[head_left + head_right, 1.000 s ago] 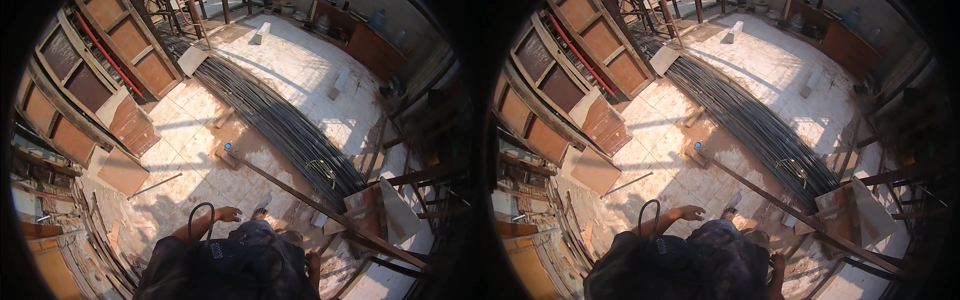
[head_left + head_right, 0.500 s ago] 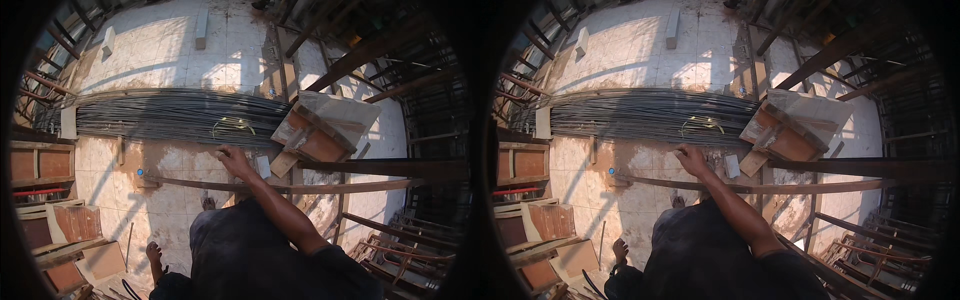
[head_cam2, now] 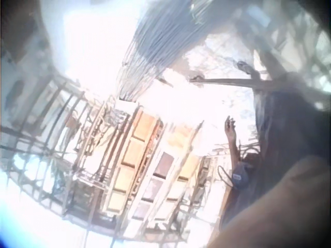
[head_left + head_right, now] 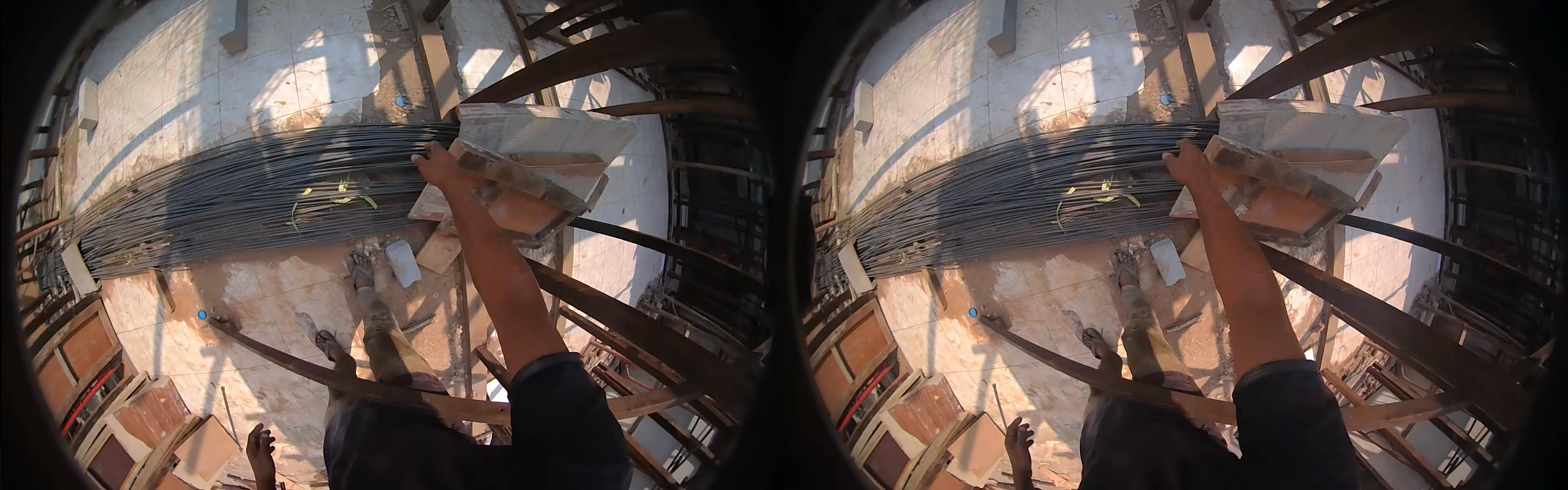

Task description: The person pries up wooden planks and boards from a floor using a crowbar and then carries a large wooden panel to a different location.

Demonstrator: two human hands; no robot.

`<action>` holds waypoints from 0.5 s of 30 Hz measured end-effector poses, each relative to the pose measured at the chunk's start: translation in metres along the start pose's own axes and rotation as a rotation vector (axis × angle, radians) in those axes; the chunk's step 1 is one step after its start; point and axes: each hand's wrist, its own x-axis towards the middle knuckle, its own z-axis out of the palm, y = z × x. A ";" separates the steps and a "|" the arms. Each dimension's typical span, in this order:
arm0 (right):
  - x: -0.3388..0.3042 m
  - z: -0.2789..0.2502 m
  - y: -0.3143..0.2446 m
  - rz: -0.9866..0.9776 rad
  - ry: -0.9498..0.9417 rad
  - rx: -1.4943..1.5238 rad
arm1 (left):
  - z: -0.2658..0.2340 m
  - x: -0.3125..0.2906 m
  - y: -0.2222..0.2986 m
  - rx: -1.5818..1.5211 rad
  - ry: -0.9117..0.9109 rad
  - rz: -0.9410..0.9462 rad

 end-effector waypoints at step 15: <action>0.101 -0.026 0.118 -0.100 -0.270 -0.669 | 0.087 0.017 0.120 0.217 -0.122 -0.147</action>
